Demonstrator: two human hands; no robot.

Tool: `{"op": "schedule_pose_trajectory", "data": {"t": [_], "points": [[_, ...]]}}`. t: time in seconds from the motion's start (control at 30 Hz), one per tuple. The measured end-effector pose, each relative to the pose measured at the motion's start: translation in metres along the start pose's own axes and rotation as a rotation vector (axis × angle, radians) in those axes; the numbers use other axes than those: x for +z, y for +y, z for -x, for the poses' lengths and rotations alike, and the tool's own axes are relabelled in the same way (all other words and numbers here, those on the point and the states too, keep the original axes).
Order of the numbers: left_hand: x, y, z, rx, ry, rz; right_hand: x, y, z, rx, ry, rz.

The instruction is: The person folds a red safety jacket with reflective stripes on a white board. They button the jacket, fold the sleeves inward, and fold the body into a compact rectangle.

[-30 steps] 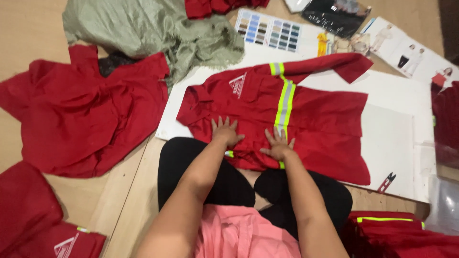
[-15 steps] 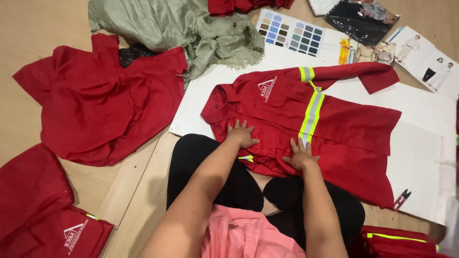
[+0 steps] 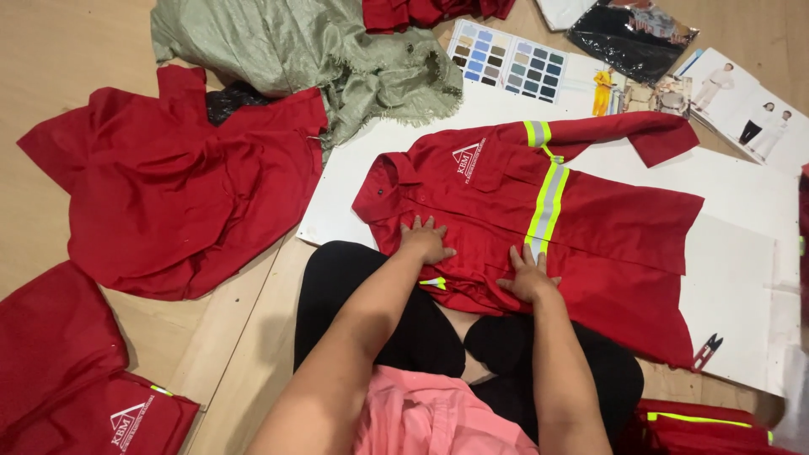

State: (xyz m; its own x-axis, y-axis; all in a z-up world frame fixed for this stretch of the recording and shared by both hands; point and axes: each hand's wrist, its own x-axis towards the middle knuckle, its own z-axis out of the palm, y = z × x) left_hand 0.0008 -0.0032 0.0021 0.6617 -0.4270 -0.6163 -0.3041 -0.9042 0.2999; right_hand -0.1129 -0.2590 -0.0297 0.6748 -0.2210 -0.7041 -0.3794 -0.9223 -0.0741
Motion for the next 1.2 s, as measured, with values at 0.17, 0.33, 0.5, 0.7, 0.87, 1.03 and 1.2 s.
{"op": "schedule_pose_trajectory", "data": {"t": [0.17, 0.33, 0.5, 0.7, 0.87, 1.03, 1.2], "points": [[0.014, -0.007, -0.014, 0.08, 0.274, 0.005, 0.004, -0.001, -0.001, 0.003, 0.126, 0.027], [0.013, -0.014, -0.037, 0.217, 0.776, 0.073, -0.017, -0.019, 0.0, -0.063, 0.536, 0.127], [-0.012, -0.005, -0.018, 0.057, 0.458, 0.117, -0.036, -0.061, -0.012, -0.286, 0.584, 0.054], [-0.017, -0.011, -0.029, -0.166, 0.131, 0.15, -0.036, -0.083, -0.035, -0.238, 0.279, 0.043], [-0.046, 0.005, -0.016, -0.231, 0.032, 0.194, -0.039, -0.08, -0.046, -0.207, 0.21, 0.082], [-0.035, 0.001, -0.033, -0.25, 0.021, 0.17, -0.037, -0.079, -0.048, -0.209, 0.201, 0.102], [-0.004, -0.006, -0.069, 0.09, 0.706, -0.135, -0.011, -0.06, -0.088, -0.332, 0.733, 0.04]]}}
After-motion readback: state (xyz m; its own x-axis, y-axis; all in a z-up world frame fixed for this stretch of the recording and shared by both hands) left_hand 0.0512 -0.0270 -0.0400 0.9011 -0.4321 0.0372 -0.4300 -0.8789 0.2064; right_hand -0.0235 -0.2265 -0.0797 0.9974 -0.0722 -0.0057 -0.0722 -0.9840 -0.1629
